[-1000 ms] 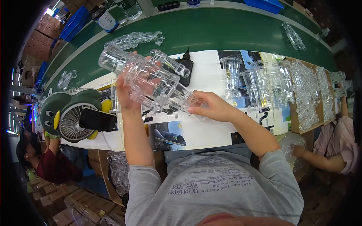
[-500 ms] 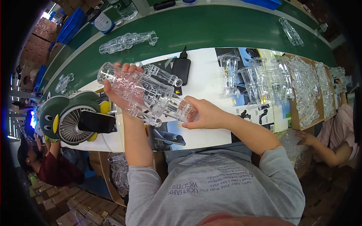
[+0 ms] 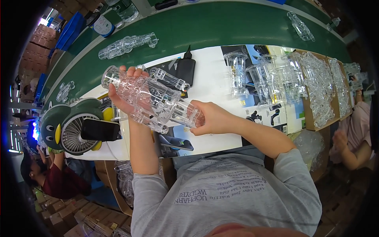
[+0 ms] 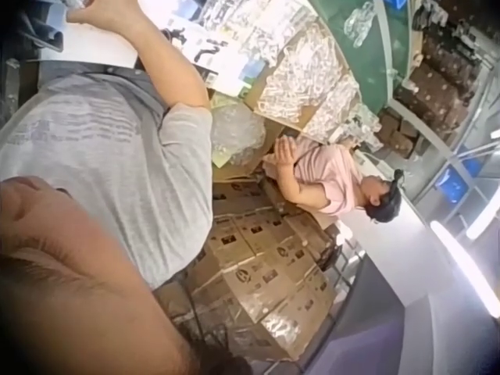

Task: Assembling plastic components using a glue bottle on an assembly line.

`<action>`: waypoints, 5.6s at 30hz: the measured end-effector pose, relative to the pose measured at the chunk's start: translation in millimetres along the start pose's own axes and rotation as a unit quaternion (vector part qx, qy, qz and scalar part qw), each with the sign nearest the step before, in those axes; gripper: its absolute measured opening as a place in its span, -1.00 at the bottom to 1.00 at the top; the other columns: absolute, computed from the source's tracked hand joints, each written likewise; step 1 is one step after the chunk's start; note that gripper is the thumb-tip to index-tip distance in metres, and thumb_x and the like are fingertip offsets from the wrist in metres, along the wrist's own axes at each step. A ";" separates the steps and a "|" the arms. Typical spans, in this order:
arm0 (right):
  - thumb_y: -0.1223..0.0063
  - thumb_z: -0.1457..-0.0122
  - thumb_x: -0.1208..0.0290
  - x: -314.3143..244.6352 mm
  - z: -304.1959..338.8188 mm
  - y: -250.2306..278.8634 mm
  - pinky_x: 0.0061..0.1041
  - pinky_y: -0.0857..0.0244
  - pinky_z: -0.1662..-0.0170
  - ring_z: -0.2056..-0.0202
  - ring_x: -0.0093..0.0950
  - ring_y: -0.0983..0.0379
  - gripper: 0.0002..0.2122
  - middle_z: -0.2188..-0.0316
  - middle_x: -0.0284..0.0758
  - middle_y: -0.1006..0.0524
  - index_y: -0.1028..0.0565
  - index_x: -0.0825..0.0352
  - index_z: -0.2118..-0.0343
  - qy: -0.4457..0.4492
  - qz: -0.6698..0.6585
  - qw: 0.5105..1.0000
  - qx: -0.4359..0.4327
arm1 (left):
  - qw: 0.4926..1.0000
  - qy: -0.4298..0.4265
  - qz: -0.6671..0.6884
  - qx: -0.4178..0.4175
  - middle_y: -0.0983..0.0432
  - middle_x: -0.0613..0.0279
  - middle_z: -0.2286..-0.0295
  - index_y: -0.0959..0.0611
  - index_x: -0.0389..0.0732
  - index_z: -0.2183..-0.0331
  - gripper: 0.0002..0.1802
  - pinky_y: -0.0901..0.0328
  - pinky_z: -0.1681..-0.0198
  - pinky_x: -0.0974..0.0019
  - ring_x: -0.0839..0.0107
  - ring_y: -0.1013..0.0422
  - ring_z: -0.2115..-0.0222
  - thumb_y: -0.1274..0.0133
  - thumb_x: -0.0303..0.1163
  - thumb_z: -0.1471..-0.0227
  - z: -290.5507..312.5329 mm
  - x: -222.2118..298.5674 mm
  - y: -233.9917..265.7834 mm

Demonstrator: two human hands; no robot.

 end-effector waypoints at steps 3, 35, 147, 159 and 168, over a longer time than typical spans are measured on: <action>-0.20 0.23 0.37 -4.7 -1.1 0.0 -0.61 -0.22 0.49 0.63 -0.60 -0.33 -0.59 0.68 -0.37 -0.41 -0.34 0.35 0.28 -0.022 0.019 0.999 0.017 | 0.999 -0.013 -0.037 0.024 -0.29 0.11 0.37 -0.32 -0.26 0.17 -0.46 -0.12 0.04 0.16 0.29 -0.26 0.31 0.02 -0.08 0.11 0.0 1.9 -1.0; -0.24 0.20 0.44 -55.0 25.7 99.4 -0.62 -0.30 0.40 0.46 -0.61 -0.39 -0.41 0.35 -0.31 -0.44 -0.25 0.35 0.04 0.061 0.082 0.972 0.212 | 0.986 0.001 -0.095 0.135 -0.17 0.05 0.01 -0.24 -0.13 0.02 -0.52 -0.05 -0.06 0.11 0.20 -0.14 -0.01 0.26 -0.08 -0.09 -5.7 -1.3 -1.1; 0.00 0.08 0.32 -5.3 21.3 72.8 -0.74 -0.14 0.42 0.41 -0.70 -0.30 -0.60 0.35 -0.38 -0.38 -0.30 0.29 0.12 0.185 -0.398 0.830 0.344 | 0.718 -0.058 -0.694 0.011 -0.39 0.23 0.30 -0.46 -0.24 0.22 -0.60 -0.24 0.21 0.45 0.45 -0.34 0.30 -0.14 -0.51 0.21 17.7 -60.0 0.5; -0.01 0.09 0.40 -2.5 19.4 71.3 -0.61 -0.26 0.20 0.25 -0.57 -0.35 -0.59 0.28 -0.33 -0.37 -0.29 0.33 0.11 0.180 -0.393 0.832 0.349 | 0.705 -0.090 -0.703 -0.018 -0.38 0.18 0.30 -0.45 -0.23 0.21 -0.57 -0.22 0.17 0.38 0.33 -0.33 0.27 -0.13 -0.53 0.24 18.4 -62.7 4.1; -0.01 0.09 0.39 -1.8 18.1 70.6 -0.61 -0.26 0.21 0.25 -0.58 -0.35 -0.59 0.29 -0.34 -0.36 -0.29 0.33 0.11 0.171 -0.384 0.836 0.352 | 0.716 -0.087 -0.692 -0.018 -0.39 0.19 0.30 -0.45 -0.24 0.21 -0.58 -0.22 0.16 0.39 0.36 -0.33 0.27 -0.12 -0.54 0.24 18.4 -62.7 1.4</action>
Point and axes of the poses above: each hand's wrist, its own z-axis away from the middle knuckle, its own y-axis out of the back of the hand, x = y × z, the point moved 3 cm from there along -z, towards the middle knuckle
